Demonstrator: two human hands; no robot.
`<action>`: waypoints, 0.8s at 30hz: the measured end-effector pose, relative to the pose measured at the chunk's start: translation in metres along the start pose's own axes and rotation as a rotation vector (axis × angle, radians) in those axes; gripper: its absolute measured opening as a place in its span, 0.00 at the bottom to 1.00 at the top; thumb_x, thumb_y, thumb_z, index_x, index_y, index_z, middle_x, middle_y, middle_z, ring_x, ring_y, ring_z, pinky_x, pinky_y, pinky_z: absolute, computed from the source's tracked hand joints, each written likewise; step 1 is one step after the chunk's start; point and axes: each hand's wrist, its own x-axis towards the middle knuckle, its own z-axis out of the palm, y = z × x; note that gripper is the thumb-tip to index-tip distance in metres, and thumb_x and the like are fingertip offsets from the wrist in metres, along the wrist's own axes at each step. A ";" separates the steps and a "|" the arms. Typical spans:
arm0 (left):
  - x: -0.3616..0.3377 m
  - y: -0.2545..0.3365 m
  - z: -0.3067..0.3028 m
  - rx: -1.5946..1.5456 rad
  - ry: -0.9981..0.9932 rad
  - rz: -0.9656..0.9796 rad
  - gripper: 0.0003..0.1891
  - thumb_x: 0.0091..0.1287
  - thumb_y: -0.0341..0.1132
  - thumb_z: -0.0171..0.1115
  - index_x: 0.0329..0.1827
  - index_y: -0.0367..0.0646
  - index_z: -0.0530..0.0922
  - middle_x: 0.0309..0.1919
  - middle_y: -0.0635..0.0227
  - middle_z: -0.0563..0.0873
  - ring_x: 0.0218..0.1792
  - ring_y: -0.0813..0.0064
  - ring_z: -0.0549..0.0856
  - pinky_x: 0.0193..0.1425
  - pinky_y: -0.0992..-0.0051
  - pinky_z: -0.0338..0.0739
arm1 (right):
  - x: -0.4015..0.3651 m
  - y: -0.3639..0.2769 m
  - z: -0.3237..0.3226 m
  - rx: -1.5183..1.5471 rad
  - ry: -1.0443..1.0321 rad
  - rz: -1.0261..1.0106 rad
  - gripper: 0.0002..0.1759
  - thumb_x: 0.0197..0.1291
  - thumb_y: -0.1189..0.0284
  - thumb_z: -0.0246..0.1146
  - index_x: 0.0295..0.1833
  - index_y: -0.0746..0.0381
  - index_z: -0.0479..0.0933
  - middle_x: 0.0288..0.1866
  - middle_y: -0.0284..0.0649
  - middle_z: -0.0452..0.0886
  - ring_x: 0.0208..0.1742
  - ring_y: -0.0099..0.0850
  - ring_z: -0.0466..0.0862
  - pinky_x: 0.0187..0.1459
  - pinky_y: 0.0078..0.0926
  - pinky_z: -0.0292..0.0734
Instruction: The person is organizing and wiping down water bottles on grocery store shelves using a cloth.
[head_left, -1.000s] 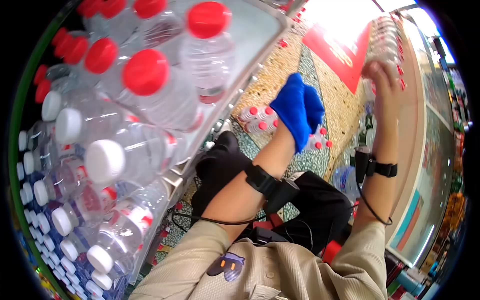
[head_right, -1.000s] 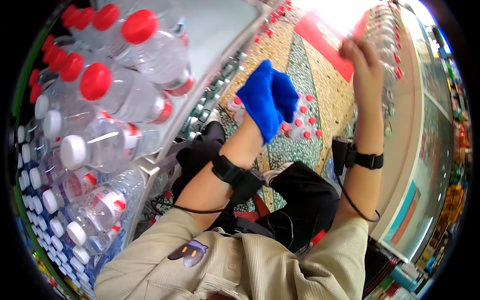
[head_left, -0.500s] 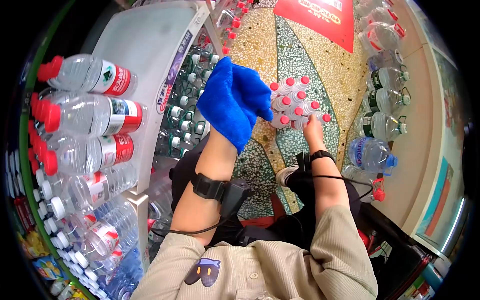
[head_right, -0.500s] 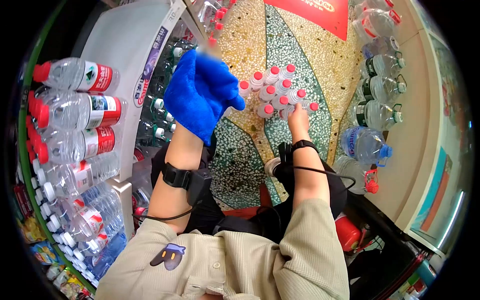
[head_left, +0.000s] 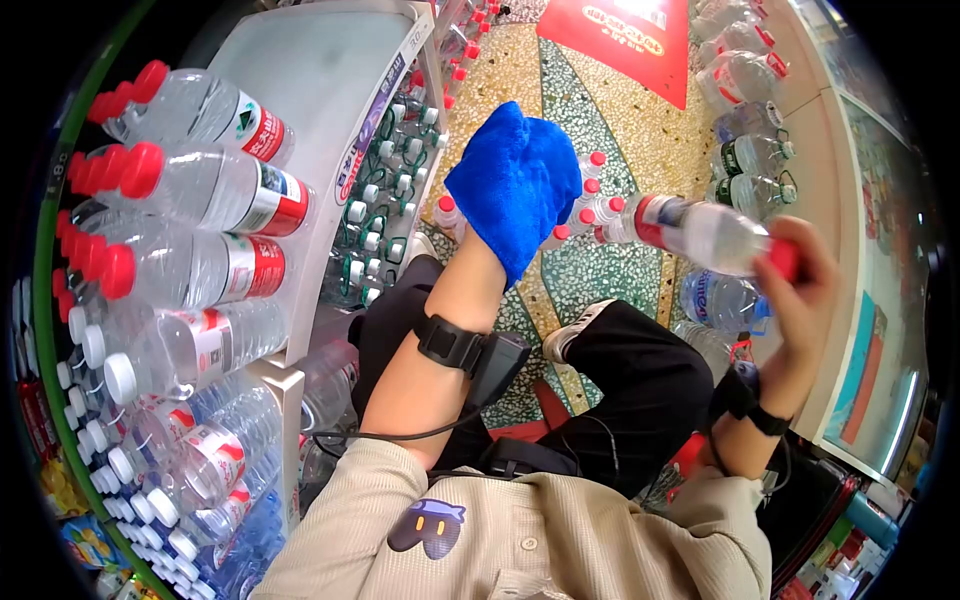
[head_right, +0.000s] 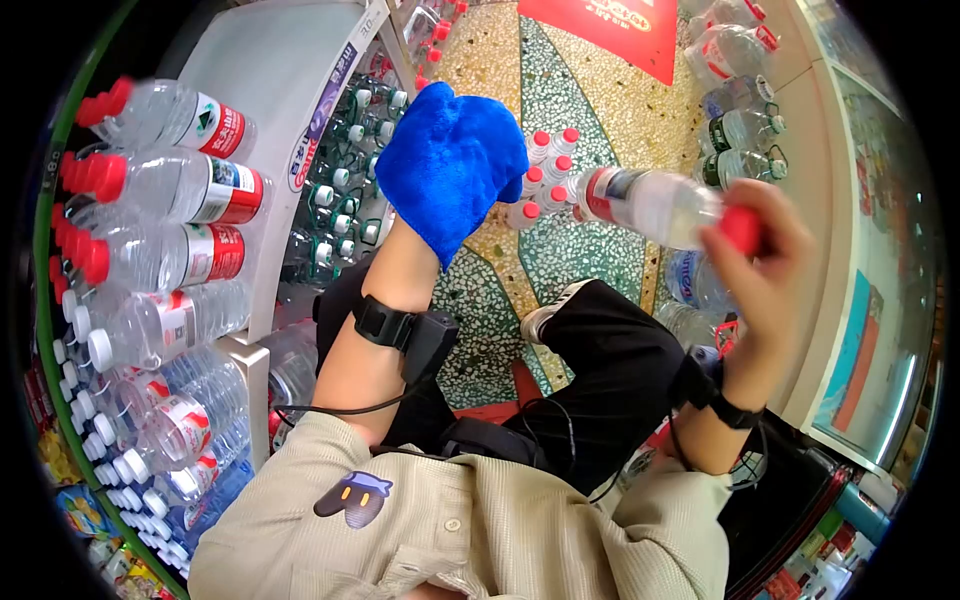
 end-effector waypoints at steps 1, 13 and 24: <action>-0.002 -0.001 0.006 0.021 0.019 -0.007 0.17 0.68 0.47 0.51 0.32 0.43 0.77 0.27 0.59 0.80 0.33 0.66 0.81 0.37 0.69 0.74 | -0.010 0.006 -0.017 0.115 0.179 -0.060 0.17 0.48 0.77 0.67 0.46 0.64 0.78 0.40 0.37 0.79 0.42 0.31 0.80 0.47 0.26 0.76; -0.046 0.032 0.048 0.261 0.003 -0.074 0.24 0.72 0.48 0.43 0.49 0.32 0.76 0.44 0.52 0.84 0.42 0.62 0.85 0.49 0.65 0.81 | 0.009 -0.062 0.117 1.269 0.217 -0.377 0.14 0.59 0.67 0.54 0.45 0.64 0.72 0.44 0.52 0.78 0.51 0.50 0.78 0.62 0.55 0.67; -0.015 0.036 0.030 -0.142 -0.517 -0.507 0.34 0.70 0.63 0.42 0.43 0.33 0.77 0.35 0.49 0.85 0.33 0.58 0.86 0.38 0.66 0.83 | -0.033 -0.145 0.184 -0.141 -0.172 -1.309 0.09 0.41 0.69 0.63 0.31 0.57 0.77 0.35 0.36 0.80 0.39 0.35 0.82 0.49 0.35 0.80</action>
